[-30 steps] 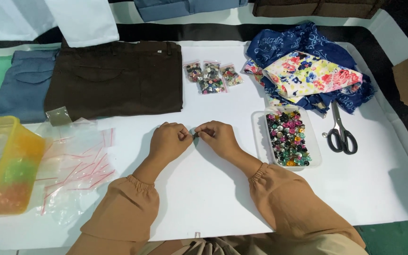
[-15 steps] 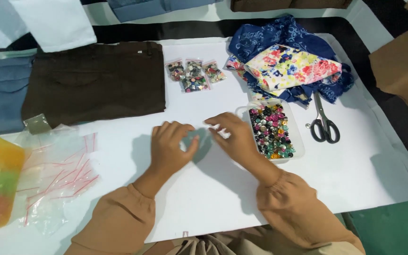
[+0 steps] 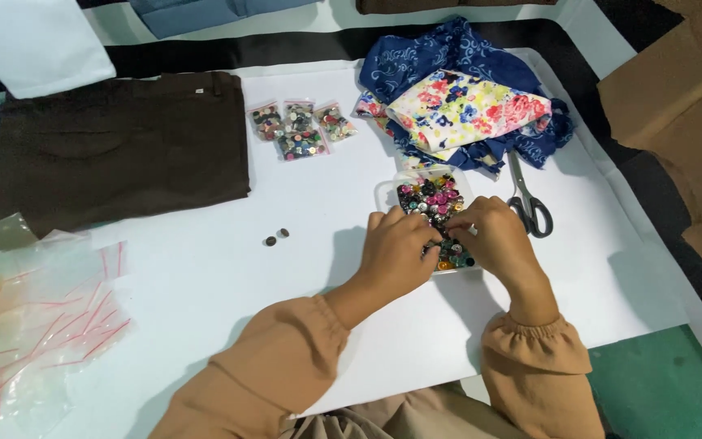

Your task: The person is sorting small blue buttons and placing them into small plastic zip-lock bags at a workstation.

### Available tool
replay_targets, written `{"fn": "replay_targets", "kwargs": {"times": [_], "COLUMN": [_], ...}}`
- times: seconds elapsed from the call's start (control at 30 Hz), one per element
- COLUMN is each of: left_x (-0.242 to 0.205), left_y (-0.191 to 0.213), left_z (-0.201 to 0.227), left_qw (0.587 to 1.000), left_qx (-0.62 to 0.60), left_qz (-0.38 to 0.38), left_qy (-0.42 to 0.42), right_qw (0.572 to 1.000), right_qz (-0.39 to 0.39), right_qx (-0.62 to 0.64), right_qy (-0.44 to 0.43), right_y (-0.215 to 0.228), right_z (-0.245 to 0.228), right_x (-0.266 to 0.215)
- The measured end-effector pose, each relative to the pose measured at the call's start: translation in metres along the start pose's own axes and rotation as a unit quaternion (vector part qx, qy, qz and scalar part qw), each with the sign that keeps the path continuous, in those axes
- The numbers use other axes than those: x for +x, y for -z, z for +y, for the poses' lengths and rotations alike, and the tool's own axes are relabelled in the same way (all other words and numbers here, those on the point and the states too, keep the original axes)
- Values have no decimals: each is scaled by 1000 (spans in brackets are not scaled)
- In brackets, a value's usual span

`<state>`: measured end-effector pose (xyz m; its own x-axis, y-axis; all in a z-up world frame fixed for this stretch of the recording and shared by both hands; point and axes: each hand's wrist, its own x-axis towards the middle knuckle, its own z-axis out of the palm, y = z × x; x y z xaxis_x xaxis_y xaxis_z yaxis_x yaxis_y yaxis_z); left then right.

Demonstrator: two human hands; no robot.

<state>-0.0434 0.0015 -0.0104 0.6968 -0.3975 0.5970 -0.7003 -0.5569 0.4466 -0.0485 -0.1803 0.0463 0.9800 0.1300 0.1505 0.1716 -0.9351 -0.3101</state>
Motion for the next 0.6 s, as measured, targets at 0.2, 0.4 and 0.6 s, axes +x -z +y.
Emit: {"fn": "replay_targets", "kwargs": {"times": [0.2, 0.4, 0.6], "left_x": [22, 22, 27], "left_y": [-39, -40, -19], "left_z": [1, -3, 9], "left_qw": [990, 986, 984], "left_qx": [65, 52, 10], "left_qz": [-88, -108, -120], "left_qy": [94, 113, 129], "right_qw": [999, 996, 997], "right_qz": [3, 4, -4], "right_qx": [-49, -86, -79], "right_qy": [8, 17, 15], "right_y": [-15, -27, -27], "right_z": [15, 24, 23], "right_x": [0, 2, 1]}}
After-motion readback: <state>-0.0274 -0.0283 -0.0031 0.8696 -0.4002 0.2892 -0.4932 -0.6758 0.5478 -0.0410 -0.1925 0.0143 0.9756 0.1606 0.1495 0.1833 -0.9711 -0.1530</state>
